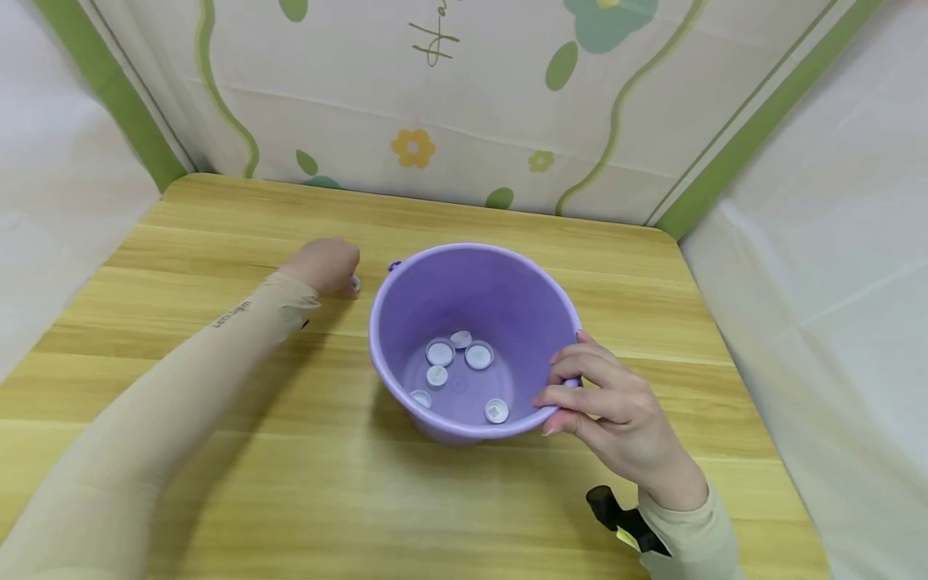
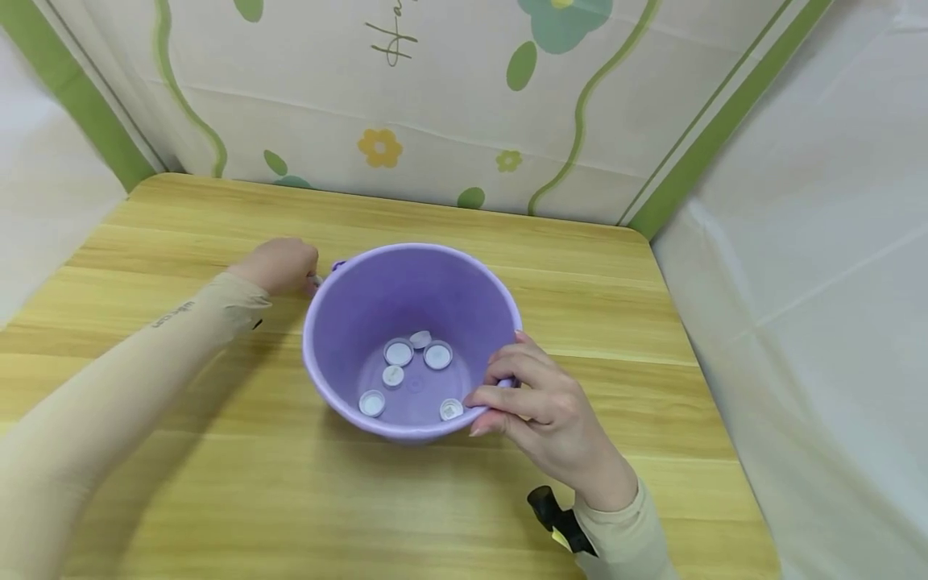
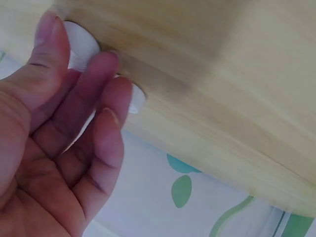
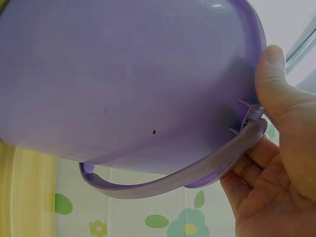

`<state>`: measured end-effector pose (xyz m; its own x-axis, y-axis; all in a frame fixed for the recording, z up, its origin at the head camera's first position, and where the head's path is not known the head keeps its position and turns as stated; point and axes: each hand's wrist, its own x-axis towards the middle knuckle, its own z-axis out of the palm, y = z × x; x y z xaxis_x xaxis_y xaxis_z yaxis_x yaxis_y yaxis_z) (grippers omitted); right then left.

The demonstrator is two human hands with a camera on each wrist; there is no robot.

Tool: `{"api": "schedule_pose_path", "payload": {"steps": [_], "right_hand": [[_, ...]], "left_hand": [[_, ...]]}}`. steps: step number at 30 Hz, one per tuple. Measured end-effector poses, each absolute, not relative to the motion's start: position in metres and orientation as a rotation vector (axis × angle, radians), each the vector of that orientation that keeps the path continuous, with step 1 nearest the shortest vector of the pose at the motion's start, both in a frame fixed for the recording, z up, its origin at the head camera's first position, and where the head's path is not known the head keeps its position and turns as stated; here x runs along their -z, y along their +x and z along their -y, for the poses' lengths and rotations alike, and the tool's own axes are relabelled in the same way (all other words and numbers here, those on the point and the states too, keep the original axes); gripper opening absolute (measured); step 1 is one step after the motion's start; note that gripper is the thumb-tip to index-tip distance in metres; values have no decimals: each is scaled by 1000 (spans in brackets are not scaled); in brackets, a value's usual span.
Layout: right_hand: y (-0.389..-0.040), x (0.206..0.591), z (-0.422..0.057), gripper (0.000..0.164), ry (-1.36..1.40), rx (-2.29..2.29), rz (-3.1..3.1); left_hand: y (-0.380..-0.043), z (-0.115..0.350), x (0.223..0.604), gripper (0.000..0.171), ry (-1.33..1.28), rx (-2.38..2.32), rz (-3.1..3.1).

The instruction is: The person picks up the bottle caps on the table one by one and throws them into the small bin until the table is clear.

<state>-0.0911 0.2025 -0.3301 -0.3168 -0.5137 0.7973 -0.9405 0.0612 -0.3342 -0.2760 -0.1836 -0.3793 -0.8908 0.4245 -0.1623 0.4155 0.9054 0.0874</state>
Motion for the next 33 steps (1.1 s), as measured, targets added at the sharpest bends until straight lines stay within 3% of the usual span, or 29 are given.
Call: {"api": "schedule_pose_path", "payload": {"steps": [33], "right_hand": [[-91, 328, -202, 24, 1433, -1196, 1855]], "left_hand": [[-268, 174, 373, 21, 621, 3, -2908]]}}
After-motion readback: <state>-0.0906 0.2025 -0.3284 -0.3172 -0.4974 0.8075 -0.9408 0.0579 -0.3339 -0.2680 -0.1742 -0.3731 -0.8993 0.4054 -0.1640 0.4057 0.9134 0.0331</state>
